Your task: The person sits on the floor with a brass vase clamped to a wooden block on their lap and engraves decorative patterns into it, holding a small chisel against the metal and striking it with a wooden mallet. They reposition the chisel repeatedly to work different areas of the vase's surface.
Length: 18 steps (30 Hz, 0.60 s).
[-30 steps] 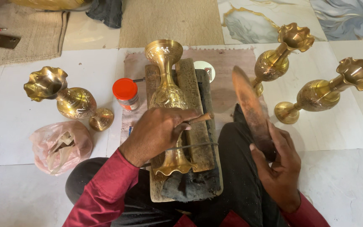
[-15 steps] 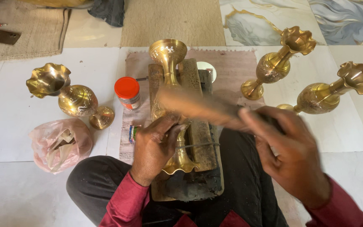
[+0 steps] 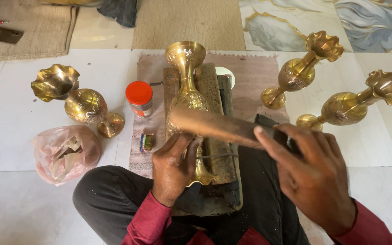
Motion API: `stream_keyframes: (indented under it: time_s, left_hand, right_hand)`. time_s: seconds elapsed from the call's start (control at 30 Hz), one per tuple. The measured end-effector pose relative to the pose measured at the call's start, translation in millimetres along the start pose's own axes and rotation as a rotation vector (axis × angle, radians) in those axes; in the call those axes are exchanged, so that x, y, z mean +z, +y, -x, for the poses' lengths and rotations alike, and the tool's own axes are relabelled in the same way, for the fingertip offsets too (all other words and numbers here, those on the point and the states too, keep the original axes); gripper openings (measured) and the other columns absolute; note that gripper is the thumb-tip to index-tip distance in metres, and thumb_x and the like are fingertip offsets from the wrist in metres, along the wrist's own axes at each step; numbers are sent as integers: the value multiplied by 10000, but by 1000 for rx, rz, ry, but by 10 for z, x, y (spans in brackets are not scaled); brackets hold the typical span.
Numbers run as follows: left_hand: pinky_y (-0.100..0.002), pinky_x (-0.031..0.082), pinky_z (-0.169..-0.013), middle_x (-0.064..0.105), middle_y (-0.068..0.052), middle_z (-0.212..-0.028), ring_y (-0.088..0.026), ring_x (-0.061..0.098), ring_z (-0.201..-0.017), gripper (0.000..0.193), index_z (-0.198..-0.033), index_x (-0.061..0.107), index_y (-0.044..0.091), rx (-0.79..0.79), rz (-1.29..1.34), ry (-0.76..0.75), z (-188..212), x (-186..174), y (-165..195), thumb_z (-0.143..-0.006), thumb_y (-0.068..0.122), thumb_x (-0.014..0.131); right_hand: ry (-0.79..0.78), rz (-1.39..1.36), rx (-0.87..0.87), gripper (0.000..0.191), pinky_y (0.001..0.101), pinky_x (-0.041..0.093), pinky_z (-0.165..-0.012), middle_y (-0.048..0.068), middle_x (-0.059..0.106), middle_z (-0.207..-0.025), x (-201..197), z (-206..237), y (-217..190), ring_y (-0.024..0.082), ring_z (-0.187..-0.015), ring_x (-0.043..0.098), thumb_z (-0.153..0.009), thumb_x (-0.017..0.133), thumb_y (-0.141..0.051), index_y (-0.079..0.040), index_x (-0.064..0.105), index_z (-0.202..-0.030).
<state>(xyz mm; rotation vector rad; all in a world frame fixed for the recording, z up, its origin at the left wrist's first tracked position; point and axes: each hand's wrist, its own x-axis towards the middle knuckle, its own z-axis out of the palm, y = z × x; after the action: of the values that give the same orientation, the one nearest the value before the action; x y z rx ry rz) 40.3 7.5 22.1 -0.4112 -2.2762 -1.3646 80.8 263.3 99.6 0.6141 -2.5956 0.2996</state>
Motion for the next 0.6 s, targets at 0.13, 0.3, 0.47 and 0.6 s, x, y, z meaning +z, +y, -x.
stream_keyframes:
  time_s: [0.13,0.3,0.47,0.6]
  left_hand:
    - [-288,640,-717,774,-106,-1055,-193,796,-893,268,-1100,722,70,27,76,43,2,-19,-155,-896,-104,716]
    - [-285,632,-847,758,-134,-1130,-161,763,-994,302,-1187,650,-22,-22,256,99,16,-37,-351,-904,-103,722]
    - [-279,629,-838,763,-135,-1090,-159,772,-963,299,-1180,655,-35,-51,269,94,45,-57,-416,-899,-102,735]
    - [-283,635,-840,750,-150,-1137,-169,766,-985,269,-1149,648,-36,-4,277,84,28,-81,-454,-903,-111,726]
  right_hand:
    - [17,18,70,710,434,481,-865,126,644,-1198,69,15,61,282,-1001,630,-798,699,38,-227,607,-1450]
    - [-57,34,37,720,436,493,-884,126,647,-1216,177,-72,93,306,-1044,629,-765,702,8,-237,607,-1436]
    - [-76,128,-23,685,454,484,-878,132,648,-1218,164,-193,48,306,-1040,621,-774,718,-3,-234,634,-1413]
    - [-158,149,-39,725,458,486,-867,111,665,-1196,43,-309,-52,308,-1023,632,-699,720,-14,-201,655,-1396]
